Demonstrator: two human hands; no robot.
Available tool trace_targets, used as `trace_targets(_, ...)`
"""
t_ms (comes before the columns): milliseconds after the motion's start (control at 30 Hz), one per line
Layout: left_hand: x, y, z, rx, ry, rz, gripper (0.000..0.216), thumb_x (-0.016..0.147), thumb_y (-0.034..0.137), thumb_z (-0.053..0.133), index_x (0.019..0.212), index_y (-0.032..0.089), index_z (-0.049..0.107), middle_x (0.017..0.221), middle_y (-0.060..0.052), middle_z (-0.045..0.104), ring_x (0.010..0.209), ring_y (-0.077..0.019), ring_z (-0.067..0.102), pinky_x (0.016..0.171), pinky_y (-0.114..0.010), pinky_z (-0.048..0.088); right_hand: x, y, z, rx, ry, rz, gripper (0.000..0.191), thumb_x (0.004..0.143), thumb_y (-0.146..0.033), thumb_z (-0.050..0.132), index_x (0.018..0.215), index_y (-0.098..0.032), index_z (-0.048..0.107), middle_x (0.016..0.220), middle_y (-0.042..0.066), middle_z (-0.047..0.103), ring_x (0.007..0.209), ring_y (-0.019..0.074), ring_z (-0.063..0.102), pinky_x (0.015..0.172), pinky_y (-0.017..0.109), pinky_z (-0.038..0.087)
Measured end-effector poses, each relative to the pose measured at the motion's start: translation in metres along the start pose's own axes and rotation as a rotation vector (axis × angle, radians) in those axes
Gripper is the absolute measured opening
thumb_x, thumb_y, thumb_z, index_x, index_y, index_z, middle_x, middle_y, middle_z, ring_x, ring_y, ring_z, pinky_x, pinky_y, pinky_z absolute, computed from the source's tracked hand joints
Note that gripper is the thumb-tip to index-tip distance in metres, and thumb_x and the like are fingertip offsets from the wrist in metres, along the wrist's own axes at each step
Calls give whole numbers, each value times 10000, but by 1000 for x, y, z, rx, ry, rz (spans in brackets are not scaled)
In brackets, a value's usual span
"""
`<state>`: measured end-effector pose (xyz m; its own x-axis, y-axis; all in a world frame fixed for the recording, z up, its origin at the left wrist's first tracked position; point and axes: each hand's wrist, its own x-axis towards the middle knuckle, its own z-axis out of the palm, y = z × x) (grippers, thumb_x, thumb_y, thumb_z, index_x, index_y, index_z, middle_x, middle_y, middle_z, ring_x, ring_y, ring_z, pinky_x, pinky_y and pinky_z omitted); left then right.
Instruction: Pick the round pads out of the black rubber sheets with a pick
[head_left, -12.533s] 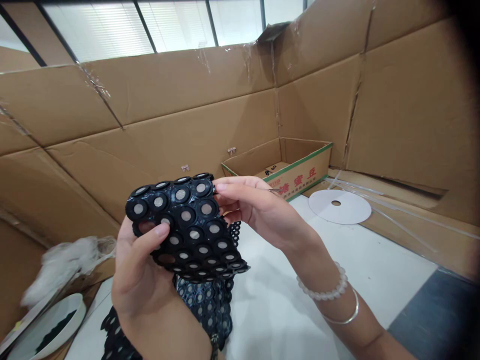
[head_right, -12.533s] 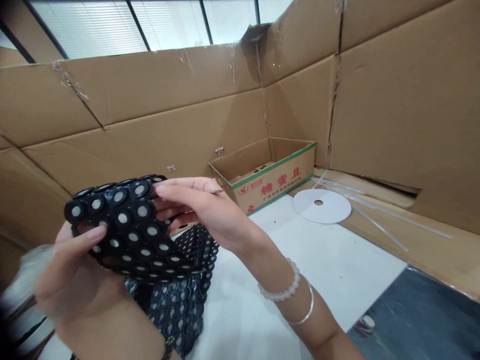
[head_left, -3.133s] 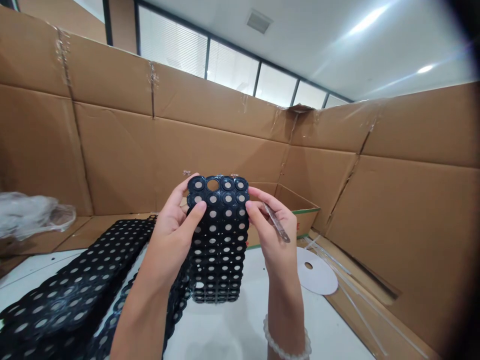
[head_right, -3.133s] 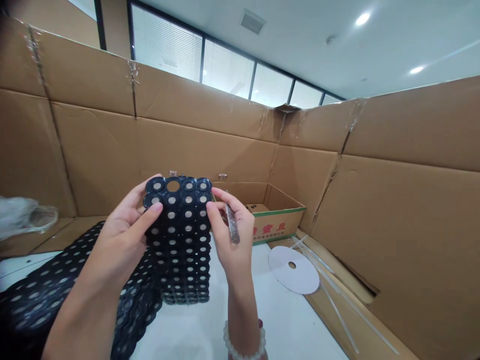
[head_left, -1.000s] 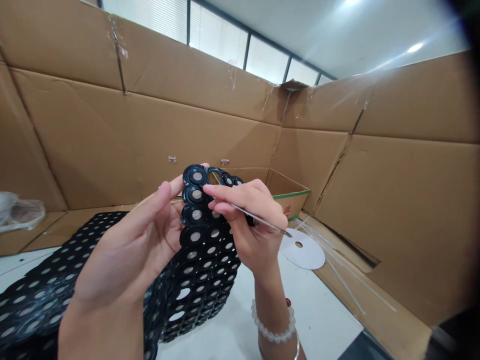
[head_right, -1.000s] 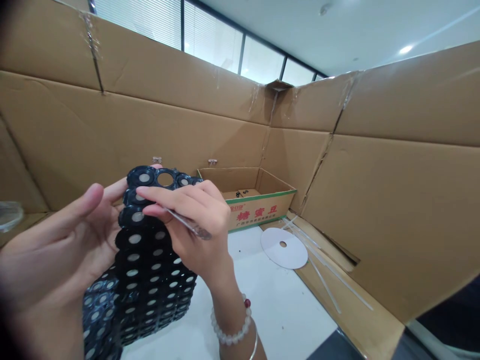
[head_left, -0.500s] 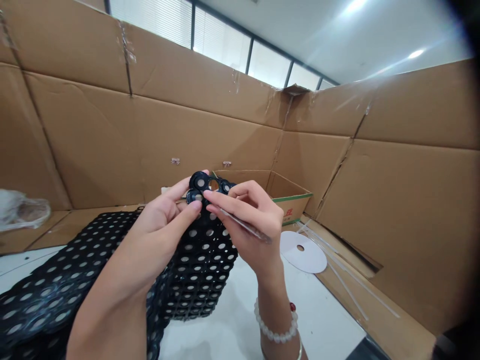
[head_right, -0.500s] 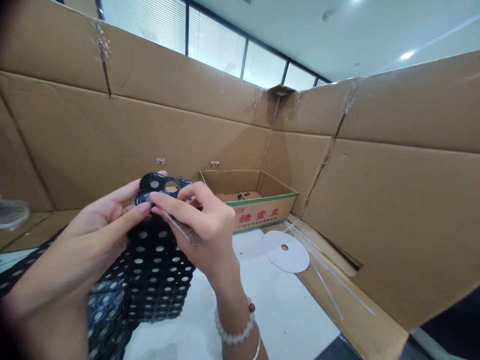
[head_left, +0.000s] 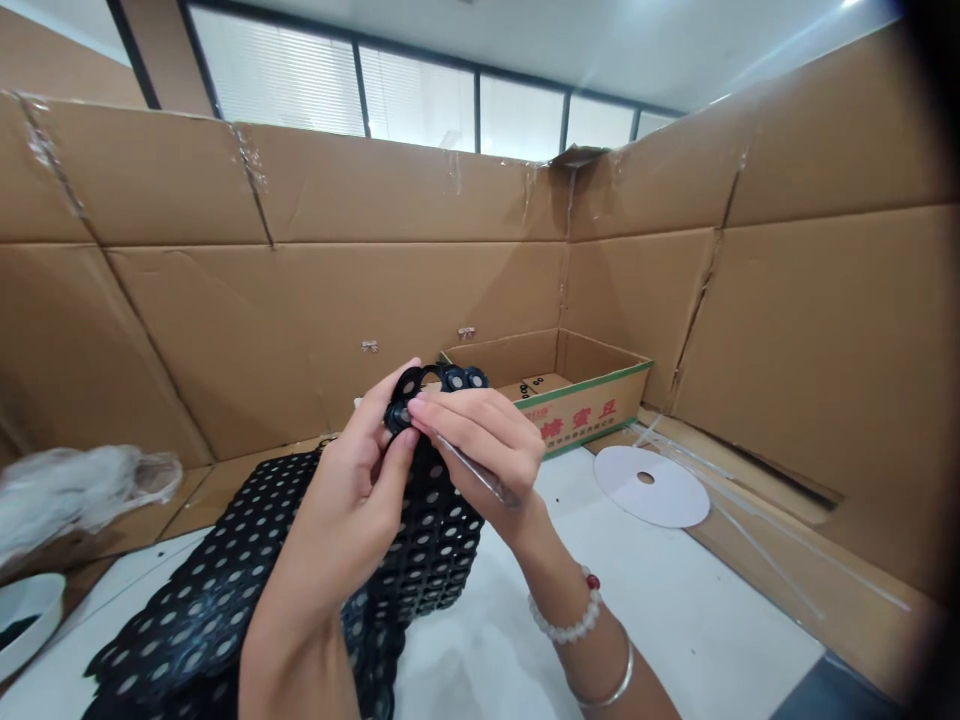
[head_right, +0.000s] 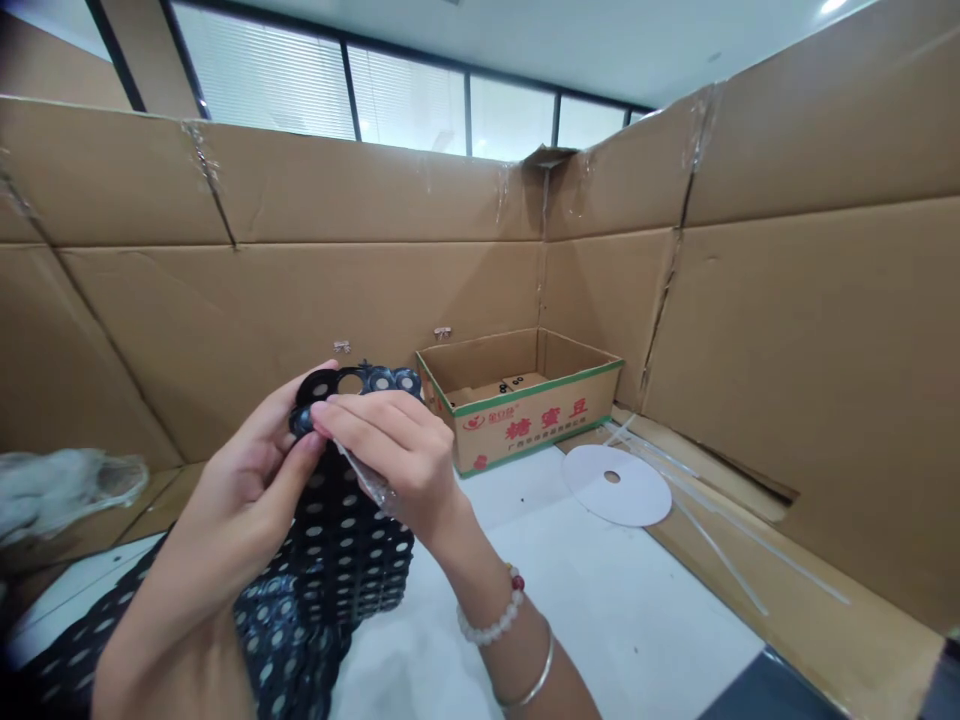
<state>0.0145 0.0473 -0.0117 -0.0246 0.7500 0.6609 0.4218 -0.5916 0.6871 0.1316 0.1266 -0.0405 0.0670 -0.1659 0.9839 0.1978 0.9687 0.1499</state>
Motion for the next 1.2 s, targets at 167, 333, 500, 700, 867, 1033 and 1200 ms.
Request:
trace_targets(167,0,1,-2,-76,-63,-29,506,945,307,562,1442,290,471,1518,-34,491,1371,-224,465,1123,-296,370,12,-1,-3,48,7,57,166,909,-115,623,1002,-235,691,978,46,773,893,155,700,792,324,590)
trace_targets(333,1,-1,-1,-97,-144,-184,681,943,376,556,1551,269,268,1017,-40,710,920,-189,656,869,-300,502,17,-6,-3,59,-14,196,90,921,-133,603,882,-206,639,921,64,757,911,169,707,825,319,582)
trace_targets(500,2,0,9,-7,-131,-296,798,955,406,508,1579,300,21,604,86,437,573,-138,474,574,-246,385,11,-2,2,95,72,456,106,937,-170,558,857,-229,594,782,3,719,693,135,709,625,238,566)
trace_targets(700,-4,0,-4,162,-182,-305,741,924,424,524,1559,261,181,585,79,473,540,-155,437,570,-268,380,9,47,-33,28,657,712,101,937,-324,547,907,-240,501,785,16,694,691,157,709,686,315,608)
trace_targets(867,-4,-7,-28,-52,56,-387,358,830,471,660,1111,263,580,639,44,631,512,-143,524,550,-258,433,-20,89,-34,-99,414,915,198,859,-399,621,897,-206,626,1027,113,718,1037,256,662,1015,508,471)
trace_targets(1033,8,-14,-26,-255,309,-390,313,718,363,766,948,261,580,647,64,669,540,-133,608,520,-217,454,-31,91,-9,79,305,1047,243,806,-401,665,906,-179,677,1126,151,704,1109,283,628,1006,529,464)
trace_targets(1200,16,-23,-16,-326,369,-374,336,715,341,756,1002,253,605,642,59,675,625,-168,673,595,-247,510,-2,54,-11,557,20,1078,314,768,-560,706,820,-251,678,1079,68,735,956,229,686,774,406,574)
